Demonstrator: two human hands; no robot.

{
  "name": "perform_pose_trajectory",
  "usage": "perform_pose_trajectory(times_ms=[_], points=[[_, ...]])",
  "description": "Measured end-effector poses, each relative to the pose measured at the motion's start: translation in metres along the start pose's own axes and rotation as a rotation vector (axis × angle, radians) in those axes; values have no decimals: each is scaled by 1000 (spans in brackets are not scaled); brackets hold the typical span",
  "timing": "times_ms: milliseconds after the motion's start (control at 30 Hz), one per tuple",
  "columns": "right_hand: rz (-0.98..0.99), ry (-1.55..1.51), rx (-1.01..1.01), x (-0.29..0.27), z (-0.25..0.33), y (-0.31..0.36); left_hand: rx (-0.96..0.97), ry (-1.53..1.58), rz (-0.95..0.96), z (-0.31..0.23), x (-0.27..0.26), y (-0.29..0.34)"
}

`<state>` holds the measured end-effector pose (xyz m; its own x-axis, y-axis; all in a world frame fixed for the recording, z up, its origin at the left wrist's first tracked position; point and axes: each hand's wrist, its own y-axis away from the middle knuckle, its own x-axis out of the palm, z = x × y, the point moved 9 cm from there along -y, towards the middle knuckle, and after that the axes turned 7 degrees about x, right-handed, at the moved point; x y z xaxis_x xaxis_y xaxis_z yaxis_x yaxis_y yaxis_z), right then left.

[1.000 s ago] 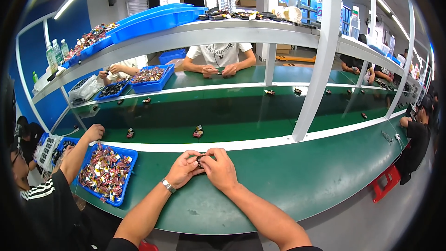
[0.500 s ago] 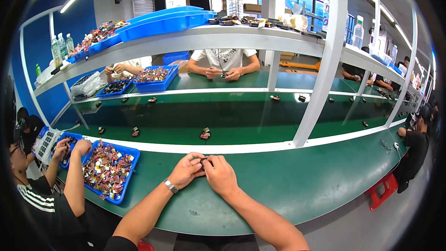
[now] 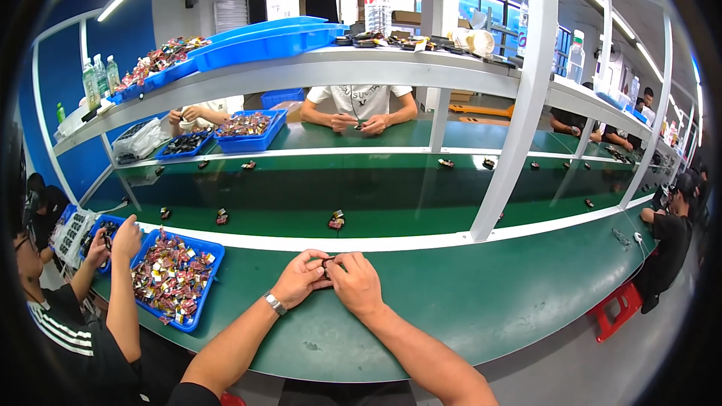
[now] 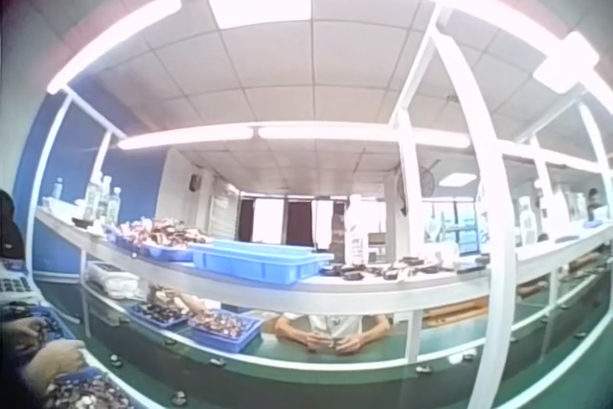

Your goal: Assembling small mechanical or electronic components on a factory assembly line.

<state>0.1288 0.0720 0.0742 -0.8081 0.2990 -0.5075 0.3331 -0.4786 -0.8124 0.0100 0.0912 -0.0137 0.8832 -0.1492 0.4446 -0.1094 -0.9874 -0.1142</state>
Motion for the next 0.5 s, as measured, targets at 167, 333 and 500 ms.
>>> perform_pose_trajectory(times_ms=[167, 333, 500], points=[[91, -112, 150, 9, -2, 0, 70, 26, -35, -4, -6, 0], [60, -220, 282, 21, -45, -8, 99, -9, -88, -9, -8, 0], [-79, -21, 528, 15, -174, -23, 223, -490, -139, -17, -24, -8]])
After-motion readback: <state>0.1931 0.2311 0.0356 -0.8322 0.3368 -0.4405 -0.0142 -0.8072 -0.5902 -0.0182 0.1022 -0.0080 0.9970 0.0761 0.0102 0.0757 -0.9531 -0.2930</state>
